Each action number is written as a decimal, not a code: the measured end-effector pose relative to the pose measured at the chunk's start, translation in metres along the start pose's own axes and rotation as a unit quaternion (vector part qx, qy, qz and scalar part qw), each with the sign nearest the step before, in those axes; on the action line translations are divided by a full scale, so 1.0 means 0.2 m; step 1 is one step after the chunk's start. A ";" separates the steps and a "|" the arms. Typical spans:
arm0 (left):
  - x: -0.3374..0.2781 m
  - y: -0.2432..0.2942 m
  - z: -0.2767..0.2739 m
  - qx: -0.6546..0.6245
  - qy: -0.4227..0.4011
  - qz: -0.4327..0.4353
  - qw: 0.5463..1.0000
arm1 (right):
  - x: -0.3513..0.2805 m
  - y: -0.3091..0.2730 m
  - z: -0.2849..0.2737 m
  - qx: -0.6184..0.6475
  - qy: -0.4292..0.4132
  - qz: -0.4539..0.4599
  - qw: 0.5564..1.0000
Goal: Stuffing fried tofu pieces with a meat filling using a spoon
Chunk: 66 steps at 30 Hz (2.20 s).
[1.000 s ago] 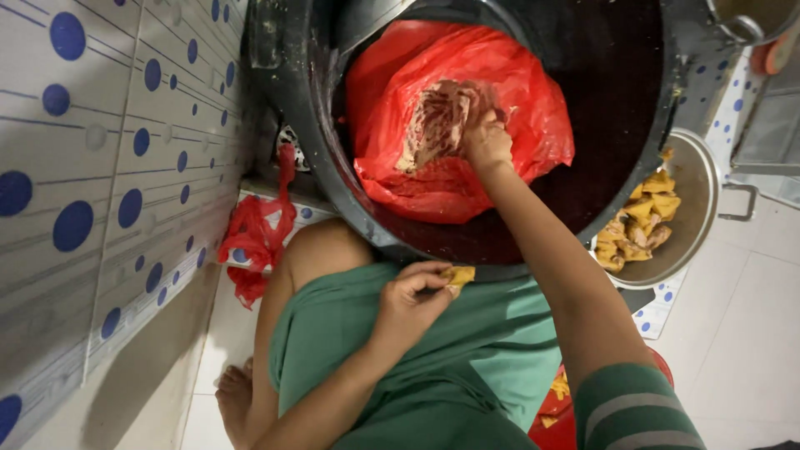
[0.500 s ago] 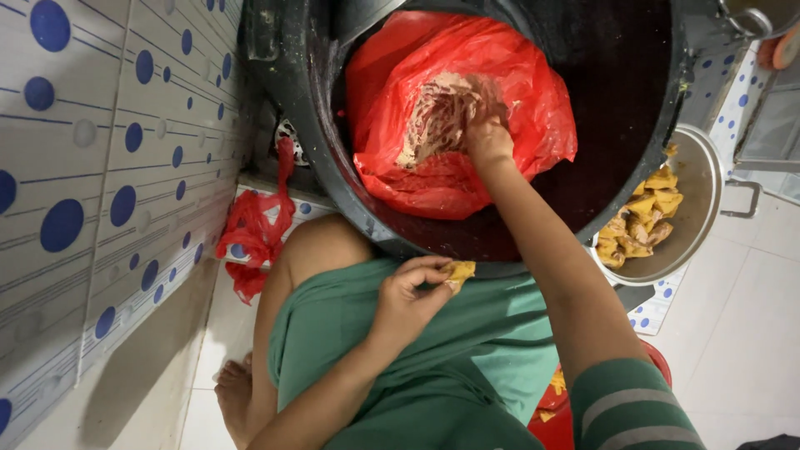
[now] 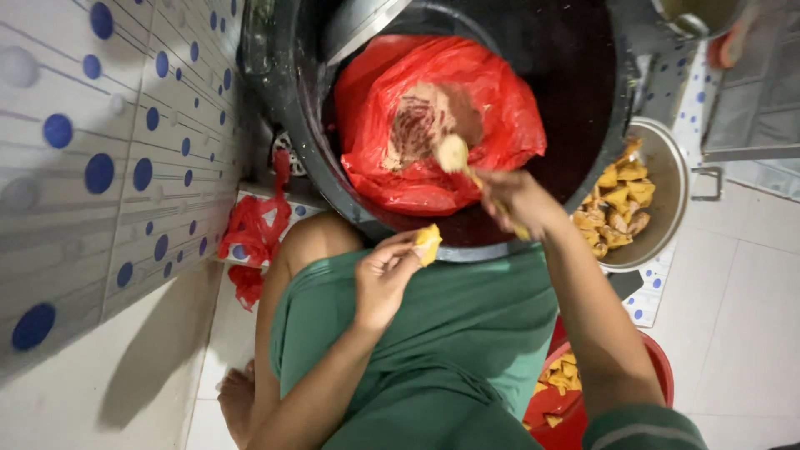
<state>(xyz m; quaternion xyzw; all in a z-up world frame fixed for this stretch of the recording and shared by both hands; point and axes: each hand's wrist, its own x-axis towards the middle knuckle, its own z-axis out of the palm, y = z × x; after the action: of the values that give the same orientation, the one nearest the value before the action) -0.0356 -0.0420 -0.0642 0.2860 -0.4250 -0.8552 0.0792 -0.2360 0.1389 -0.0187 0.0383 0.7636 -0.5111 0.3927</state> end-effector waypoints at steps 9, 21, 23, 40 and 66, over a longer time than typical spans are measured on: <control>-0.09 0.05 0.10 -0.134 0.065 -0.147 0.978 | -0.83 0.28 0.35 0.112 0.060 -0.139 0.982; -0.33 0.14 0.18 -0.176 0.017 -0.175 0.969 | -0.88 0.68 0.62 -0.204 0.340 -0.436 0.808; -0.36 0.18 0.18 -0.180 0.006 -0.185 0.966 | -0.89 0.77 0.62 -0.229 0.338 -0.438 0.801; -0.32 0.19 0.08 -0.255 -0.053 -0.249 0.933 | -1.12 0.84 0.47 -0.342 0.291 -0.373 0.812; -0.31 0.15 -0.01 -0.027 -0.158 0.037 0.986 | -1.22 0.35 0.36 -0.072 0.057 -0.112 0.989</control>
<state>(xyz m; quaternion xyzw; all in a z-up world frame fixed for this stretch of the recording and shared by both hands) 0.0140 -0.0378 -0.0161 0.1291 -0.4195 -0.8971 0.0504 0.0045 0.1979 0.0738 -0.0471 0.8190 -0.4925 0.2905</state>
